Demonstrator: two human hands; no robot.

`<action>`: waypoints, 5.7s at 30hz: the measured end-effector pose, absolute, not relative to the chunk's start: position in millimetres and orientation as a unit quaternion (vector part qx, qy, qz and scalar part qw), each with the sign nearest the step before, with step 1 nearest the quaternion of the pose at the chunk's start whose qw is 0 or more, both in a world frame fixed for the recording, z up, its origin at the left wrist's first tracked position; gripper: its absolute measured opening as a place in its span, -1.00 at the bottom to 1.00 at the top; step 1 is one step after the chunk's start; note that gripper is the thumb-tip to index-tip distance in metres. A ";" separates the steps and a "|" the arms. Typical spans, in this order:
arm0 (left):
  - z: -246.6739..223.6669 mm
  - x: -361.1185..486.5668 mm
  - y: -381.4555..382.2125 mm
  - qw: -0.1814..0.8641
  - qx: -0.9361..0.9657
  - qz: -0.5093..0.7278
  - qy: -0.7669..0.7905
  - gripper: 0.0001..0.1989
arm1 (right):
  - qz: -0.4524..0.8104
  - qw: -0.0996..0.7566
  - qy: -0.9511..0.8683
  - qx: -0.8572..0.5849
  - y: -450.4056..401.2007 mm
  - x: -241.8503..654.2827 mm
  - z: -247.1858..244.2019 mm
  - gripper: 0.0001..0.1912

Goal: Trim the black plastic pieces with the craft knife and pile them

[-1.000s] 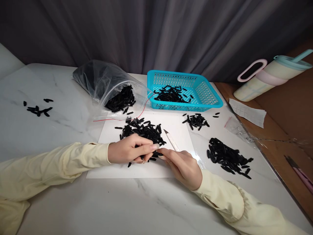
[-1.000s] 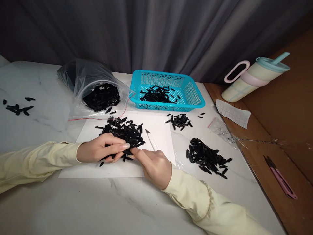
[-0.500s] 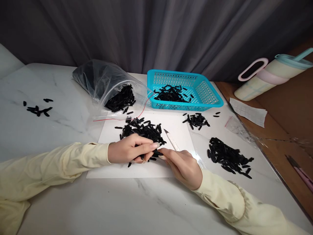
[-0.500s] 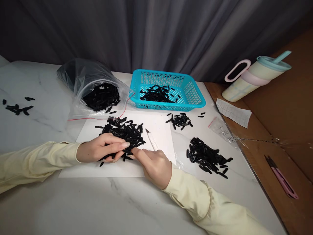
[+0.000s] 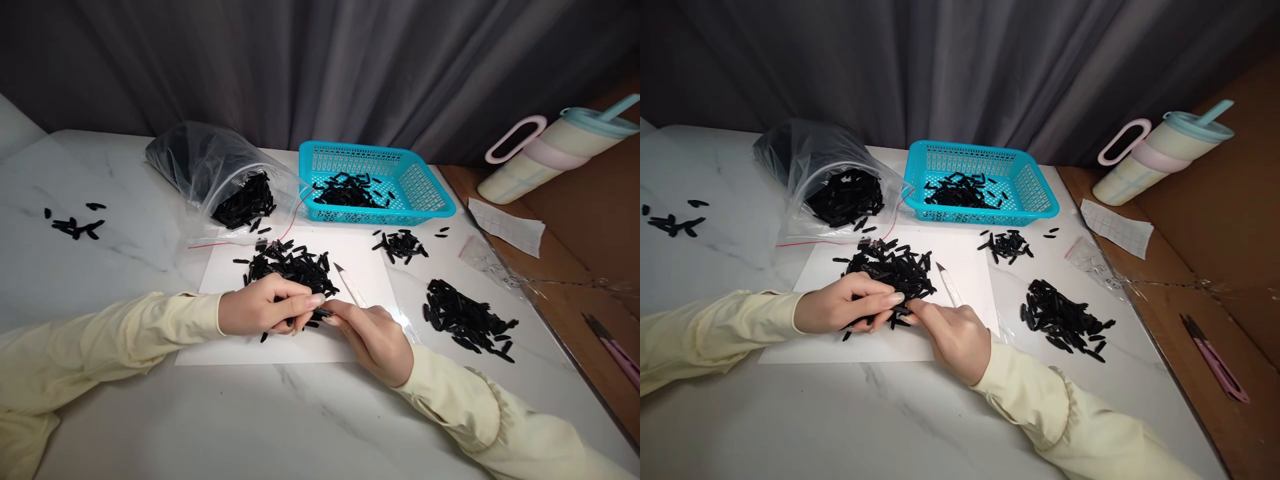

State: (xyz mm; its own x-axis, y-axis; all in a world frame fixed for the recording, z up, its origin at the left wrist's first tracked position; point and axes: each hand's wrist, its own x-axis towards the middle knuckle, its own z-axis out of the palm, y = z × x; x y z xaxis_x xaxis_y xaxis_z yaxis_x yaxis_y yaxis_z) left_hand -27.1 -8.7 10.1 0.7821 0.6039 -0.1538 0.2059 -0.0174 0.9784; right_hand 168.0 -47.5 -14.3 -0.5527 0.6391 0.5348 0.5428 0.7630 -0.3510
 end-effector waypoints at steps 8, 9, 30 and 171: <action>10.0 -27.5 -8.9 0.636 0.696 0.152 0.296 -0.56 | 0.055 0.352 -0.872 -0.336 -47.1 165.5 -14.9 -0.83; 9.9 -27.6 -8.8 0.635 0.696 0.152 0.298 -0.56 | 0.053 0.353 -0.871 -0.338 -47.3 165.7 -15.0 -0.83; 9.9 -27.4 -8.8 0.633 0.693 0.139 0.317 -0.54 | 0.067 0.347 -0.875 -0.330 -48.4 169.0 -16.4 -0.84; 3.6 -29.1 2.3 0.705 0.651 0.078 0.270 -0.55 | 0.533 0.467 -0.567 -0.420 -56.7 161.3 -4.1 -0.68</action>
State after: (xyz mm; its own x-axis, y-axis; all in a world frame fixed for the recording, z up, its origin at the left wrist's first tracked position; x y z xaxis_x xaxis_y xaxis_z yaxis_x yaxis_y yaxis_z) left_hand -29.1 2.3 3.6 0.8426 0.4607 -0.2788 0.2415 0.1395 0.9603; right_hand 161.3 -56.7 -4.1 -0.2112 0.9741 0.0813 -0.0213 0.0786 -0.9967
